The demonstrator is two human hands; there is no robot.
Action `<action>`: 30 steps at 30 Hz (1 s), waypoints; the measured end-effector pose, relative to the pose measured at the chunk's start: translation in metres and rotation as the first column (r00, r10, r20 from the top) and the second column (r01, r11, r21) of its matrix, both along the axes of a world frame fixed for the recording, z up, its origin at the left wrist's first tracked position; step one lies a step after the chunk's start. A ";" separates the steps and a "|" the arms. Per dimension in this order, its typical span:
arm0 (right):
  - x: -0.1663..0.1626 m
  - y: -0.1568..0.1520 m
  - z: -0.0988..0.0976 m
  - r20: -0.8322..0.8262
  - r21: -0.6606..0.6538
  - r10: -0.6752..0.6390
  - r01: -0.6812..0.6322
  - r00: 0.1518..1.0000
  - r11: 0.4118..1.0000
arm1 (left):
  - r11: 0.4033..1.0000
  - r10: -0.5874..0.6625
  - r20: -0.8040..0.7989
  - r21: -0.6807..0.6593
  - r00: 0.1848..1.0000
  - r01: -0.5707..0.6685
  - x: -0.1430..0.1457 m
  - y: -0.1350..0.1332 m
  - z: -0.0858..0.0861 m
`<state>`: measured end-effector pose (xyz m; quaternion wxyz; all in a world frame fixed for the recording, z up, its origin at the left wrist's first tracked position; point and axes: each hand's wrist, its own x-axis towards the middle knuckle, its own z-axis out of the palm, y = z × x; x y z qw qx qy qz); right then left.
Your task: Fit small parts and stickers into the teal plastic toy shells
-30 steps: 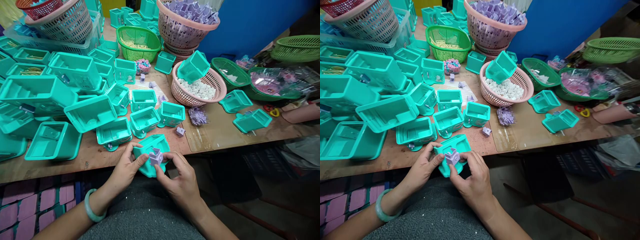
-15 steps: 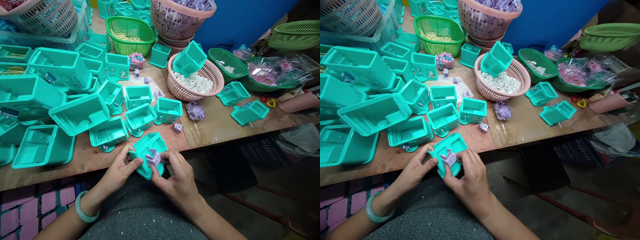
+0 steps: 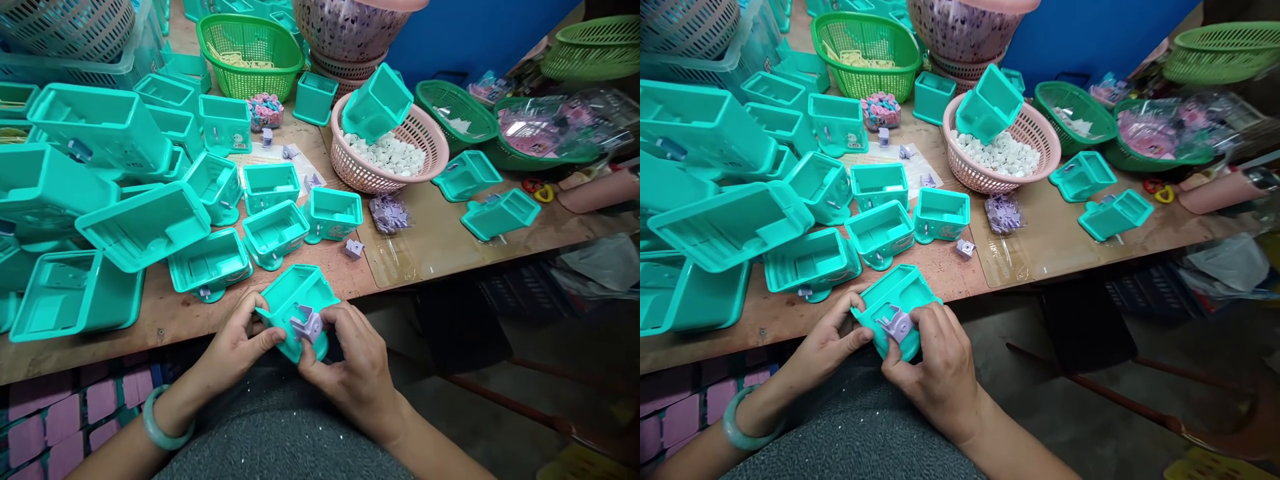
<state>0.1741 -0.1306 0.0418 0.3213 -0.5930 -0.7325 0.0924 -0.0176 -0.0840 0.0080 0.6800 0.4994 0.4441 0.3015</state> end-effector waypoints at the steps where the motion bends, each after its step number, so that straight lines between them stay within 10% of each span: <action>1: 0.000 -0.001 -0.001 -0.001 0.004 0.001 -0.001 1.000 1.000 | 1.000 0.000 -0.003 0.007 1.000 0.000 0.000 0.000 0.000; 25: 0.012 -0.008 -0.003 -0.008 0.027 0.109 -0.108 0.994 0.994 | 0.984 -0.024 -0.075 0.176 0.997 0.037 0.005 -0.005 0.001; 30: 0.018 -0.014 -0.008 -0.167 -0.021 0.146 -0.152 0.975 0.988 | 0.922 -0.007 -0.190 0.380 0.982 0.080 0.001 -0.010 -0.009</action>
